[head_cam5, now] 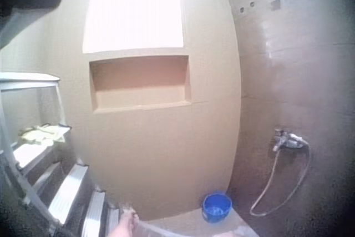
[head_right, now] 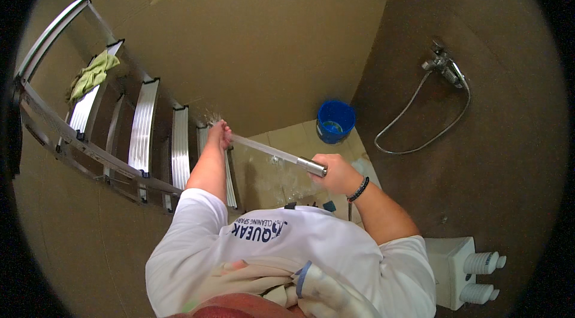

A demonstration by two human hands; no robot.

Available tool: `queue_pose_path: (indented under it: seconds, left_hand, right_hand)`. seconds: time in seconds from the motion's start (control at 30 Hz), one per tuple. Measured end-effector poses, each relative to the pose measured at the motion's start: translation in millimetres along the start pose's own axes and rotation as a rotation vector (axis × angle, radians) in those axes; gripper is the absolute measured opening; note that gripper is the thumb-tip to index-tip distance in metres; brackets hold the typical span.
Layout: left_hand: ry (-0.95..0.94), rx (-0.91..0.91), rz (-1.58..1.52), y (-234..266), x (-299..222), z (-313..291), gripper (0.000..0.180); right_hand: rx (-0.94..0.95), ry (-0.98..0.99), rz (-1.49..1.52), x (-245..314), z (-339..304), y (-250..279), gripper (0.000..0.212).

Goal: The person rinses a bathroom wall using a shower head and then scrubs the tiles with a sponge from a bucket.

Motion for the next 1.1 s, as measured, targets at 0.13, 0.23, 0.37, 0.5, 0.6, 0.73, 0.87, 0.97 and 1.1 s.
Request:
queue_pose_path:
  seconds: [0.13, 0.23, 0.37, 0.5, 0.6, 0.73, 0.87, 0.97, 1.1]
  left_hand:
    - [0.055, 0.052, -0.022, -39, 22, -10, 0.021]
    - [0.104, 0.057, -0.046, -50, 34, -19, 0.022]
    - [0.093, -0.003, -0.037, -65, 43, -29, 0.022]
    - [0.124, 0.000, -0.083, -66, 50, -25, 0.025]
    - [0.184, 0.079, -0.039, -61, 52, -23, 0.028]
    - [0.155, 0.169, 0.065, -57, 56, -26, 0.031]
    - [0.176, 0.175, 0.071, -56, 50, -34, 0.030]
    - [0.142, 0.192, 0.103, -44, 48, -19, 0.029]
    - [0.115, 0.174, 0.179, -43, 27, -15, 0.028]
  right_hand:
    - [-0.016, -0.009, -0.020, -9, -14, 6, 0.010]
    - [-0.003, -0.014, -0.061, -10, -22, 10, 0.011]
    - [-0.059, 0.016, -0.112, -17, -26, 12, 0.010]
    - [-0.034, -0.027, -0.114, -19, -26, 11, 0.009]
    - [-0.008, -0.030, -0.149, -27, -23, 2, 0.010]
    - [-0.041, -0.010, -0.169, -25, -14, -6, 0.012]
    - [-0.044, -0.007, -0.190, -20, -1, -15, 0.012]
    - [-0.011, -0.016, -0.182, -17, 12, -24, 0.010]
    - [-0.191, -0.003, -0.019, 0, 17, -9, 0.009]
Point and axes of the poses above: each hand's wrist, its own z-axis towards the middle knuckle, its own y-axis out of the back of the hand, x = y × z, the point moved 1 cm from there along z, towards the middle knuckle, and after that the axes turned 15 degrees about -y, right-handed, at the moved point
